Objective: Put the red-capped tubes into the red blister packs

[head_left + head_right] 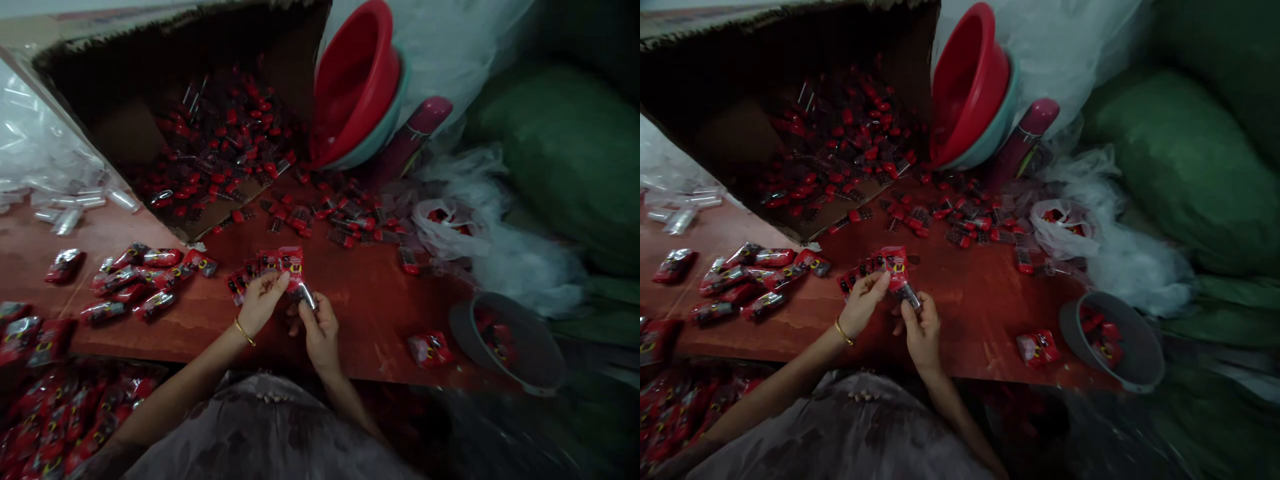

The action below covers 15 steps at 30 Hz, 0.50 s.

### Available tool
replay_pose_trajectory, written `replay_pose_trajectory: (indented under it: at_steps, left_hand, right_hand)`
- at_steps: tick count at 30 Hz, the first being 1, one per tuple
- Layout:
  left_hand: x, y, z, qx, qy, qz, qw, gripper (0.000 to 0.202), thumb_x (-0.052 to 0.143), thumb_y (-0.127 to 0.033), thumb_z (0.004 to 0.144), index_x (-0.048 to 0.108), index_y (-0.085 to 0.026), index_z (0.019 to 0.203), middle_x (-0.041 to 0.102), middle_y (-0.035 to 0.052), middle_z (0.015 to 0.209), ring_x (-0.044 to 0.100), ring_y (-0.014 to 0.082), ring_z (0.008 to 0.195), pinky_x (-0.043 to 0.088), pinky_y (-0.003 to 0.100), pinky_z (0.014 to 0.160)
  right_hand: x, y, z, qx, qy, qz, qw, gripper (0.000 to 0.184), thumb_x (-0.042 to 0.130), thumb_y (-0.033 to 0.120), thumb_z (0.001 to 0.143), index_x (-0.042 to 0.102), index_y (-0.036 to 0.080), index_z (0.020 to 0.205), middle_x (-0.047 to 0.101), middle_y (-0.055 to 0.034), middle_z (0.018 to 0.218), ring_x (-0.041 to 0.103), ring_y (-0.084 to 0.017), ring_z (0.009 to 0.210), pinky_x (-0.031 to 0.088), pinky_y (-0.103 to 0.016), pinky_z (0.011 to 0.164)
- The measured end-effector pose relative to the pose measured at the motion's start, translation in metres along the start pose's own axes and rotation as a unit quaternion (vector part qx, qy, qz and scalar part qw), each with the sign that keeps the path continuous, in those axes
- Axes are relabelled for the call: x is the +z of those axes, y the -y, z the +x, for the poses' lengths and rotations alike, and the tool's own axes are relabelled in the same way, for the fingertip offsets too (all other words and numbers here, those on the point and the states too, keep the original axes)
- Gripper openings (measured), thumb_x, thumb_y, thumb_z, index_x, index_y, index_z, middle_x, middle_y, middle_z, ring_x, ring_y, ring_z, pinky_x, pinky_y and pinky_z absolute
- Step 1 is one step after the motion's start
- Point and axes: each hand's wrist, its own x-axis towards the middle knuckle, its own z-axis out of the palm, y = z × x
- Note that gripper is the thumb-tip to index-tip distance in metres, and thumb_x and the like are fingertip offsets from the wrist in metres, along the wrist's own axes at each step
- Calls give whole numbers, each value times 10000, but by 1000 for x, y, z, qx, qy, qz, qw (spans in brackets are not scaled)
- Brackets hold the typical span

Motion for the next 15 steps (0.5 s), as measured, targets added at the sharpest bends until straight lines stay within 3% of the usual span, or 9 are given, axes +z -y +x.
replay_pose_trajectory:
  at_steps: [3,7,12,15]
  left_hand:
    - [3,0,2,-19,-19,13,1000,278,715,-402,629,665,-134,684,612,-9,607,503,86,552,390,207,537]
    - [16,8,-7,-64,-74,-96,991,303,747,-397,572,635,-146,701,608,-25,582,501,68,492,402,190,498]
    - [23,6,-15,-77,-60,-111,989,315,731,-404,603,612,-153,751,558,-49,522,450,53,410,371,174,418]
    - [19,-1,-10,-56,-25,-83,995,301,726,-411,618,621,-150,724,574,-33,548,473,58,441,389,172,434]
  right_hand:
    - [-2,1,-1,-13,-9,-83,996,205,488,394,855,471,203,926,615,36,642,535,-87,434,435,-204,442]
    - [0,3,-1,-26,-6,-192,981,209,484,390,845,477,199,759,559,44,550,524,-98,459,408,-202,456]
    - [9,2,1,-59,-72,-162,982,252,457,410,851,511,189,741,529,33,618,483,-98,555,396,-203,511]
    - [8,-2,2,-45,-55,-136,988,243,464,408,853,509,194,747,522,34,620,474,-101,558,391,-207,511]
